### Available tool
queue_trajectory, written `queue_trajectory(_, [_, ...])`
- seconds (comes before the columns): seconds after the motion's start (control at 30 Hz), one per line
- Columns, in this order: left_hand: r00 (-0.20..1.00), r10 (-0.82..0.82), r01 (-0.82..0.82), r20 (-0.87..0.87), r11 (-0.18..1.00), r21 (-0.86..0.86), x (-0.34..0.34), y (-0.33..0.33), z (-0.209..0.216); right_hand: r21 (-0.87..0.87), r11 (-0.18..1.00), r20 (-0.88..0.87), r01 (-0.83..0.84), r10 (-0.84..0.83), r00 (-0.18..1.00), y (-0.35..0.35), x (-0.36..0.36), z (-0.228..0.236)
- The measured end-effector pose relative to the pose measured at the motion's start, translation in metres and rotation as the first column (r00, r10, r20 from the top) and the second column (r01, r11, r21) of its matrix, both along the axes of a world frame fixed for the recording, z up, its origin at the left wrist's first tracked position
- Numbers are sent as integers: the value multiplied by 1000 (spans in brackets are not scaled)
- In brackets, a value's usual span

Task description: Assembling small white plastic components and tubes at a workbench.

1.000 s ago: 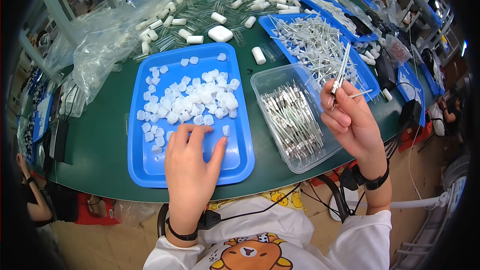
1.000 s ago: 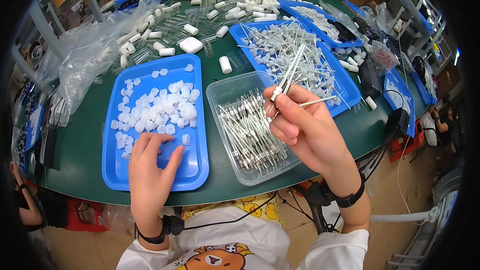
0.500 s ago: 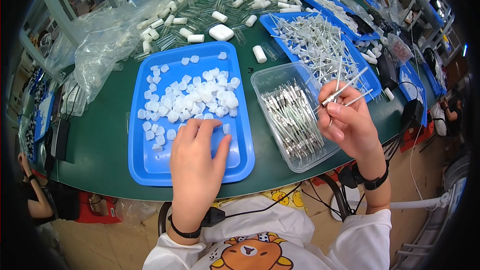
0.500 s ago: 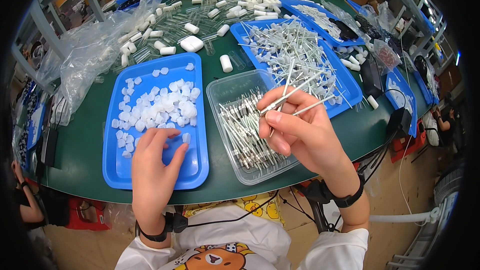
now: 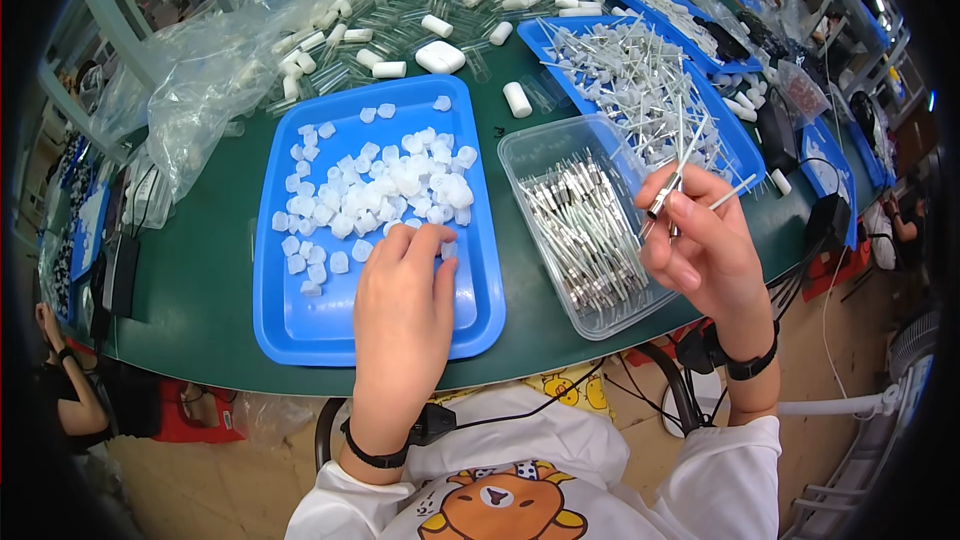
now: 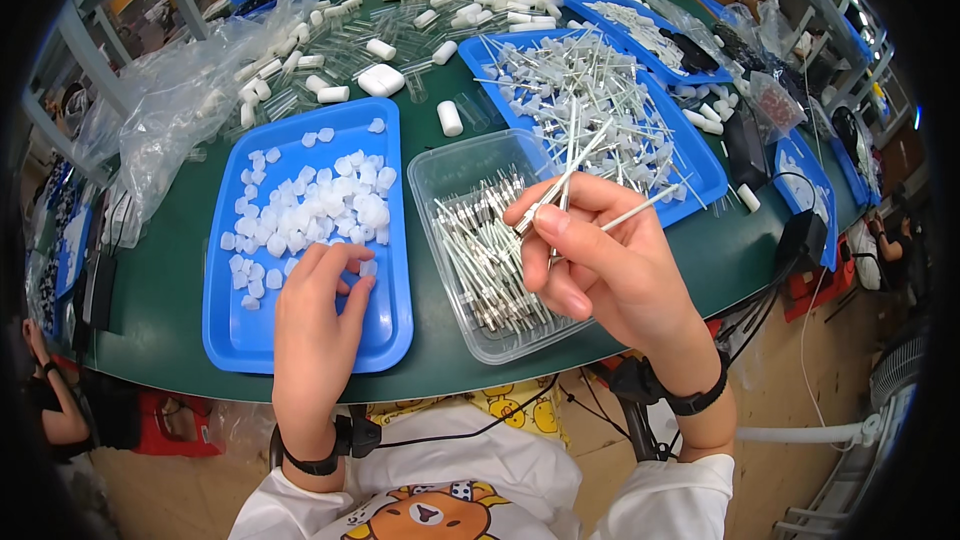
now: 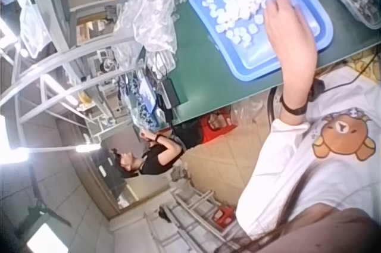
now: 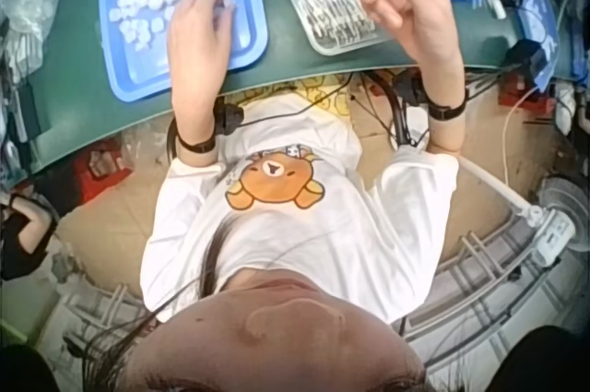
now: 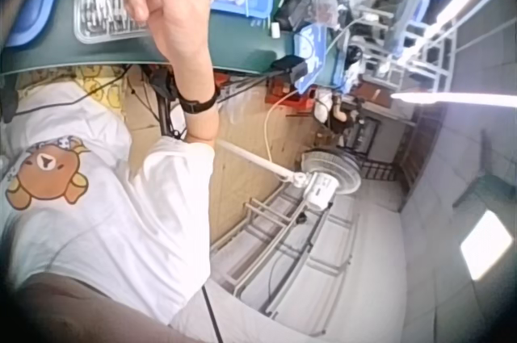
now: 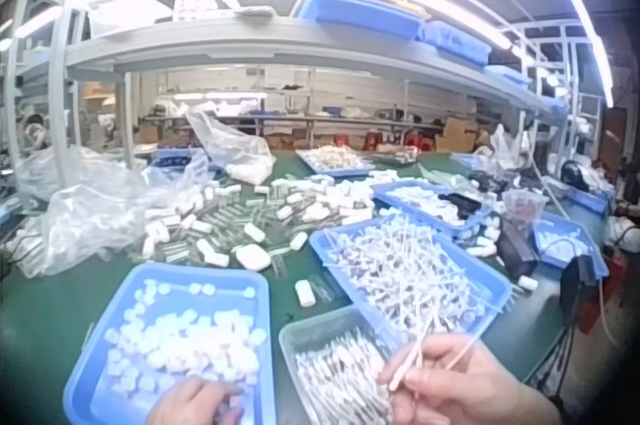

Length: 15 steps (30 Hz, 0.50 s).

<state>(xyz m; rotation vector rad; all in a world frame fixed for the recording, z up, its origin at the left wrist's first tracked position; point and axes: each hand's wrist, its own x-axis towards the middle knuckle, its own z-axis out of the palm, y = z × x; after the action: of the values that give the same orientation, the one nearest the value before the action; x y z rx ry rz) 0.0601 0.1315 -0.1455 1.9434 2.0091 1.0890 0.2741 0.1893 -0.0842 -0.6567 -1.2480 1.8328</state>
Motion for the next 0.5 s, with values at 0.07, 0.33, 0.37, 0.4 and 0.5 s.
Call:
queue_trajectory(0.07, [998,1,-2,69,1000,17,0,0,0,43,998,42,39,-41,998,-2,-1,0])
queue_trajectory(0.33, [833,-234,191,501,972,136,9,-11,19,95,983,215,159,-176,961,-24,-5,7])
queue_trajectory(0.37, [783,-281,228,554,960,165,13,-13,20,99,980,229,170,-188,955,-28,-6,8])
queue_trajectory(0.4, [728,-327,262,603,945,196,16,-15,21,104,978,243,180,-201,949,-31,-7,10])
queue_trajectory(0.5, [540,-426,387,726,892,236,24,-18,24,156,971,229,180,-213,950,-35,-8,6])
